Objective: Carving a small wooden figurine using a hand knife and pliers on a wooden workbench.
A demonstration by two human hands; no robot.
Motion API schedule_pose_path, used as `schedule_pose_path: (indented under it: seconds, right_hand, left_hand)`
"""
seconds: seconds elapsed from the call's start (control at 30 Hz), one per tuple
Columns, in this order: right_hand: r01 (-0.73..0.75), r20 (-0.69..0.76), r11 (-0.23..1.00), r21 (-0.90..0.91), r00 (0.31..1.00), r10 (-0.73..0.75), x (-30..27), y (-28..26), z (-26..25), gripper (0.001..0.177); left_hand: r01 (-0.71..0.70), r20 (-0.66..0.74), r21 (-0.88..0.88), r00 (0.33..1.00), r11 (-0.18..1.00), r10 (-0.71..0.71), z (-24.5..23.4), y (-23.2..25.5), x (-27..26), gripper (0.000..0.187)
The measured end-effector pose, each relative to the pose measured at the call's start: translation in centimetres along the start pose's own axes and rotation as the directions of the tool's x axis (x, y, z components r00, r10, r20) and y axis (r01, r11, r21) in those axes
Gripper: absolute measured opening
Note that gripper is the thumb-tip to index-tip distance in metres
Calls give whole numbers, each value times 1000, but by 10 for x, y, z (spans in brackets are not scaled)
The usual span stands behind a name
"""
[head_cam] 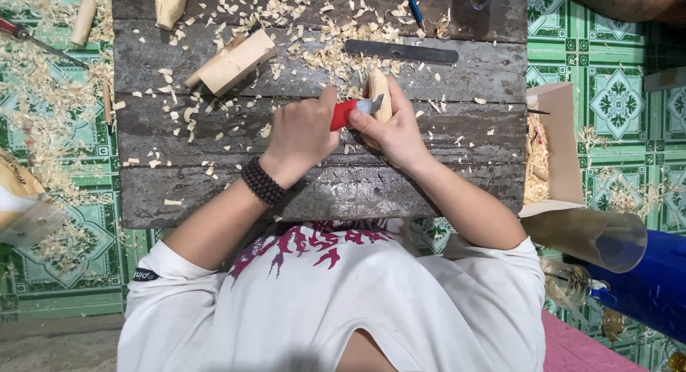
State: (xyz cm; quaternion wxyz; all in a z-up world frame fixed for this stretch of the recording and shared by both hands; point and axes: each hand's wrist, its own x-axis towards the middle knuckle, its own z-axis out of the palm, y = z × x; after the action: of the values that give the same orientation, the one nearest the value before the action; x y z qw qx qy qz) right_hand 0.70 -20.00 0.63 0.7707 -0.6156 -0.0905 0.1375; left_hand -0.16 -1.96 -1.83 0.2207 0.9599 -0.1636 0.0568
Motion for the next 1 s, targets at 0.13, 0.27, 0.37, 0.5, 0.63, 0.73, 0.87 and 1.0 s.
schedule_pose_path:
  seconds: [0.13,0.27,0.37,0.5,0.63,0.73,0.87,1.0]
  right_hand:
    - [-7,-30,1000,21,1000,8,-1,-1,4,29]
    - [10,-87,998,56,996,-5,-4,4,6,21]
    - [20,-56,993,113,998,-14,-2,-2,9,21]
    - [46,-33,998,42,998,-45,2,10,-1,31]
    - [68,14,998,2,998,-68,1,12,-3,41]
    - [86,11,993,-78,996,-86,4,10,-4,39]
    - [90,-36,982,-166,995,-97,5,14,-5,31]
    - [57,-81,993,-108,995,-66,0,9,6,27]
  left_hand:
    - [13,33,-29,999,1000,-12,-4,3,1,23]
    - [26,30,-24,999,999,-25,1,1,4,23]
    - [24,24,-94,999,995,-22,-7,3,5,29]
    - [-59,38,-78,997,995,62,-3,-11,9,25]
    - [-115,81,-88,989,989,122,-15,-15,8,28]
    - [-128,69,-26,989,991,130,-9,-19,8,25]
    - [-73,30,64,997,995,72,-7,-12,6,21]
    - [-58,16,61,998,996,57,-4,-6,5,22]
